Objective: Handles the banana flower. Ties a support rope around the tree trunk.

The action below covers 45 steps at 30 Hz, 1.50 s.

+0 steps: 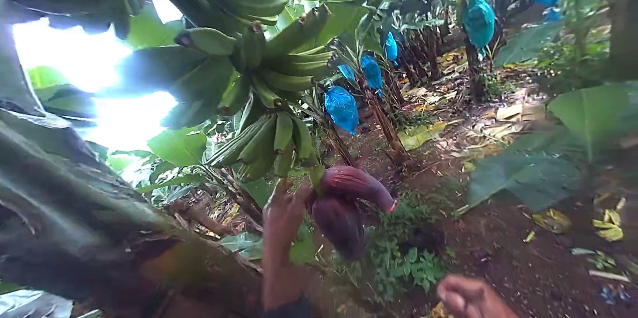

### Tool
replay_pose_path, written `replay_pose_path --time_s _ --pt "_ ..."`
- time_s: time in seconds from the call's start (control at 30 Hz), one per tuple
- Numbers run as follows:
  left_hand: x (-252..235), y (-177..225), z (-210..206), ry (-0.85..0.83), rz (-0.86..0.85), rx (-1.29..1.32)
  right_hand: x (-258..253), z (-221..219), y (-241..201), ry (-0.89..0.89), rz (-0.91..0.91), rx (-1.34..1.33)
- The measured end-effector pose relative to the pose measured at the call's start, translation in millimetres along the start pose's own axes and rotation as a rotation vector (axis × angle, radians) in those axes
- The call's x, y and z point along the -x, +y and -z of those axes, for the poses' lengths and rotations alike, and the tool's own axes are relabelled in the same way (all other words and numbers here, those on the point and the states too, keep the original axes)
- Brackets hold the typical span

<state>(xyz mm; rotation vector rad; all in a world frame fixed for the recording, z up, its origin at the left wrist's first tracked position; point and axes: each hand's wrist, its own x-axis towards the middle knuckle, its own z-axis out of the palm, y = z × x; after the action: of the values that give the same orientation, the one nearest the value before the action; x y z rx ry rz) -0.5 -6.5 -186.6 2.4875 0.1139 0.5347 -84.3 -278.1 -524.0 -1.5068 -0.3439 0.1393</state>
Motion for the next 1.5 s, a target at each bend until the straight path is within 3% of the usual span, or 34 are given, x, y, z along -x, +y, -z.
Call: replay_pose_path --time_s 0.1,0.27,0.57,0.7,0.93,1.2,1.5 --pt "-19 17 -56 0.167 -0.038 0.057 -53 24 -38 0.179 0.296 -0.110" --pt "-48 12 -98 0.411 -0.024 0.009 -125 29 -127 0.188 0.524 -0.418" --pt "-57 -34 -82 0.011 -0.237 0.713 -248 -21 -202 0.112 0.558 -0.845" --pt "-42 -36 -81 -0.062 -0.288 0.789 -275 -36 -214 0.061 0.517 -0.832" --pt "-37 -37 -84 -0.160 -0.356 0.876 -290 -45 -213 0.009 0.641 -0.817" --pt "-33 -38 -81 -0.278 -0.349 0.980 -295 -63 -203 0.211 0.721 -0.736" --pt "-24 -33 -82 -0.223 -0.308 0.994 -293 -74 -199 0.295 0.779 -0.734"
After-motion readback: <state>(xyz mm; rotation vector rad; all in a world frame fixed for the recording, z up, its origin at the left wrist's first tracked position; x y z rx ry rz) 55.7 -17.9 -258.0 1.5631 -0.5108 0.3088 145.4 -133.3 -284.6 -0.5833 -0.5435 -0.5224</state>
